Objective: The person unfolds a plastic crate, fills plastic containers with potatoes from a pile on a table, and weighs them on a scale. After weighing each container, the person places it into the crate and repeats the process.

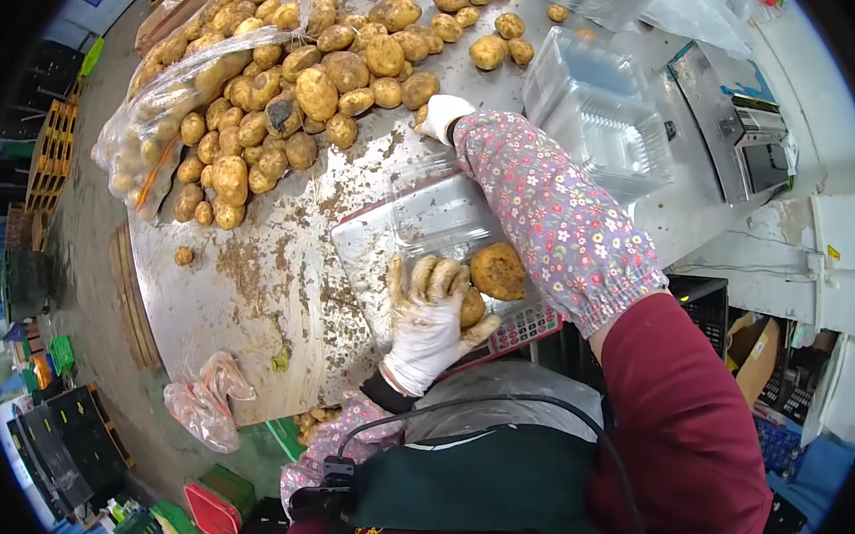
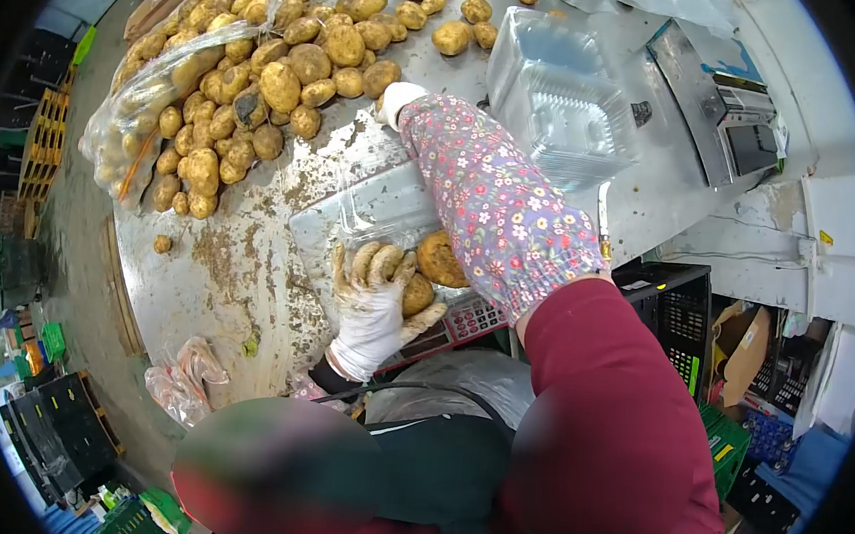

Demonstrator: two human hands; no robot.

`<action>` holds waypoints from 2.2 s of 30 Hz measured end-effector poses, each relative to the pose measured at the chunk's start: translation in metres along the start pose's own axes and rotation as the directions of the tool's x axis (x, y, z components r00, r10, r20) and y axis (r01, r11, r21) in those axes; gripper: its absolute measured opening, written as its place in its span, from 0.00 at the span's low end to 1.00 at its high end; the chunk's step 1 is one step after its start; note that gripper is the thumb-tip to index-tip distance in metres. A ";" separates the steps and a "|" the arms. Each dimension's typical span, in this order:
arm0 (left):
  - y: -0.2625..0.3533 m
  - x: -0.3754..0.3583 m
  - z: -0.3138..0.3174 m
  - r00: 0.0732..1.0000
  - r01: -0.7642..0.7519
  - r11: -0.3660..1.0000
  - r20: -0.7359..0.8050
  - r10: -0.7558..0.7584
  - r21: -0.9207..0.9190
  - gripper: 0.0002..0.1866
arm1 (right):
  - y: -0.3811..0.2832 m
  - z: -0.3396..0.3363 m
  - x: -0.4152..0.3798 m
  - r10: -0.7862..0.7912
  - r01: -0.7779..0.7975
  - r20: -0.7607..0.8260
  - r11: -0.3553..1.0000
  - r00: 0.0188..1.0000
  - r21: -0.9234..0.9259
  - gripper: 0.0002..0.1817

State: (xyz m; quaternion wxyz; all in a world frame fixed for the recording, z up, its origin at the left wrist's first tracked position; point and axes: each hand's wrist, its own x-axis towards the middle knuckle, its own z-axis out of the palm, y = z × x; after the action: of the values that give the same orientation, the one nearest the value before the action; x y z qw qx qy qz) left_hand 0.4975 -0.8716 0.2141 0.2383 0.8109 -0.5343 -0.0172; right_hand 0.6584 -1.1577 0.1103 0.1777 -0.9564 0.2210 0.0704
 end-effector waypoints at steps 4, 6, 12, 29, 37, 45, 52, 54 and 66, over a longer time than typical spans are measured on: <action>-0.002 0.001 0.019 1.000 0.023 0.999 0.020 -0.023 0.035 0.37 | -0.014 -0.034 -0.006 0.123 -0.162 0.303 0.981 0.945 0.106 0.21; 0.001 0.002 0.016 1.000 0.015 0.998 -0.018 -0.014 0.058 0.38 | -0.014 -0.049 -0.015 0.038 -0.069 0.141 0.973 0.989 0.221 0.28; 0.001 -0.001 0.009 0.996 0.072 0.994 -0.057 -0.068 0.076 0.39 | -0.044 -0.100 -0.202 -0.303 0.035 0.096 0.400 0.948 0.916 0.27; 0.003 -0.032 0.009 0.954 0.085 0.993 -0.294 -0.059 0.076 0.23 | -0.044 -0.058 -0.274 -0.619 0.589 -0.011 0.752 0.785 -0.297 0.21; -0.042 -0.022 0.039 0.676 0.280 0.702 -0.384 -0.629 -0.655 0.30 | -0.026 -0.039 -0.275 -0.501 0.478 -0.064 0.850 0.863 -0.221 0.37; -0.036 -0.006 -0.024 0.828 0.212 -0.233 0.301 -0.473 -0.949 0.21 | 0.037 -0.061 -0.351 0.050 0.140 -0.303 0.807 0.952 0.573 0.15; -0.019 -0.104 0.019 0.622 0.508 -0.183 0.505 -0.598 -0.842 0.14 | 0.038 -0.004 -0.393 -0.012 -0.288 0.288 -0.031 0.958 0.957 0.15; -0.019 -0.108 0.030 0.648 0.403 -0.168 0.411 -0.641 -0.900 0.13 | 0.032 0.005 -0.393 0.055 -0.280 0.283 -0.051 0.958 0.959 0.12; -0.019 -0.044 -0.017 0.847 0.316 0.025 0.270 -0.459 -0.948 0.15 | 0.026 0.033 -0.402 0.155 -0.163 0.232 -0.365 0.960 0.917 0.07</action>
State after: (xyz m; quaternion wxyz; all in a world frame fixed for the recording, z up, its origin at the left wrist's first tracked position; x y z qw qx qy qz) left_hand 0.5002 -0.8211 0.2111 0.7167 0.5713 -0.1370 -0.3758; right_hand 0.2864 -1.0075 0.1570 0.8692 -0.3630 0.3162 -0.1127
